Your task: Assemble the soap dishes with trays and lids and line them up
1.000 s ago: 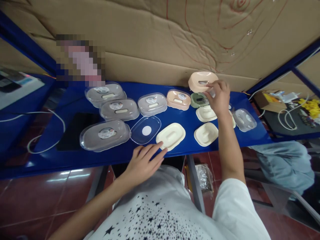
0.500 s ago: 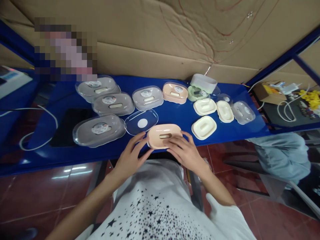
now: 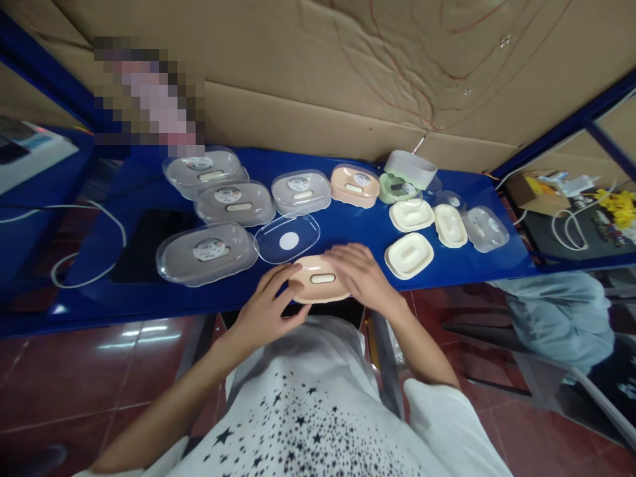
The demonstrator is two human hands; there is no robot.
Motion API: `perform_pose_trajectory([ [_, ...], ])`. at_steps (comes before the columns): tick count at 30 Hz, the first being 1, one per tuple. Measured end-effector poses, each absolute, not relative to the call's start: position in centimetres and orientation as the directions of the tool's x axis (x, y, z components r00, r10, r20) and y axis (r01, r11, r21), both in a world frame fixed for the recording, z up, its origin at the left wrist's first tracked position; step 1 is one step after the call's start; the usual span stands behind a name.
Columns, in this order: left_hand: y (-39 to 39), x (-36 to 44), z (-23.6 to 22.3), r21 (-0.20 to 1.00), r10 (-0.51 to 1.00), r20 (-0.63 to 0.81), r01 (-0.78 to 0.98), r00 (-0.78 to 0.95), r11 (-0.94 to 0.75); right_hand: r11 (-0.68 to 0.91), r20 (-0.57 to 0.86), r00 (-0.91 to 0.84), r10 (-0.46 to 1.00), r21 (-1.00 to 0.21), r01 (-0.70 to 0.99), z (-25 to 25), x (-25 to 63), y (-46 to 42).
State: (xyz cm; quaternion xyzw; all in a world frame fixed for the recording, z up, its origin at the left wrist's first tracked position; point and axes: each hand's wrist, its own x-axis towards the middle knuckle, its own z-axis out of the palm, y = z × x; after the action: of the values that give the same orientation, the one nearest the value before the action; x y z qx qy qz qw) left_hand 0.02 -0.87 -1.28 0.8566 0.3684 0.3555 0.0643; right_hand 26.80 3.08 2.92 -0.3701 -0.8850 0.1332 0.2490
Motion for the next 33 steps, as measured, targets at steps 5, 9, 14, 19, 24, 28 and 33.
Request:
perform_pose_trajectory([
  [5,-0.9,-0.3,-1.0,0.423,0.720,0.538,0.598,0.439,-0.681,0.688,0.273,-0.637,0.721,-0.392,0.611,2.9,25.2,10.1],
  [9,-1.0,-0.5,-1.1,0.432,0.721,0.550,0.594,0.422,-0.678,0.679,0.208,-0.660,0.722,-0.395,0.619,3.2,25.4,11.1],
  [14,-0.9,-1.4,-1.3,0.420,0.723,0.555,0.612,0.411,-0.670,0.529,0.272,-0.462,0.844,-0.562,0.636,3.2,29.6,7.5],
  [19,-0.6,-2.4,-1.0,0.381,0.712,0.573,0.637,0.406,-0.670,0.221,0.257,0.008,0.966,-0.847,0.483,1.2,31.9,6.5],
  [24,-0.5,-2.5,-1.0,0.398,0.736,0.545,0.649,0.401,-0.649,0.206,0.322,0.053,0.945,-0.715,0.668,0.8,30.1,8.0],
  [28,-0.5,-2.5,-1.2,0.446,0.756,0.537,0.635,0.374,-0.631,0.395,0.313,-0.287,0.906,-0.375,0.839,1.8,29.4,7.3],
  [33,-0.4,-2.5,-0.9,0.490,0.783,0.499,0.624,0.372,-0.609,0.449,0.253,-0.383,0.888,-0.302,0.841,1.6,30.1,6.7],
])
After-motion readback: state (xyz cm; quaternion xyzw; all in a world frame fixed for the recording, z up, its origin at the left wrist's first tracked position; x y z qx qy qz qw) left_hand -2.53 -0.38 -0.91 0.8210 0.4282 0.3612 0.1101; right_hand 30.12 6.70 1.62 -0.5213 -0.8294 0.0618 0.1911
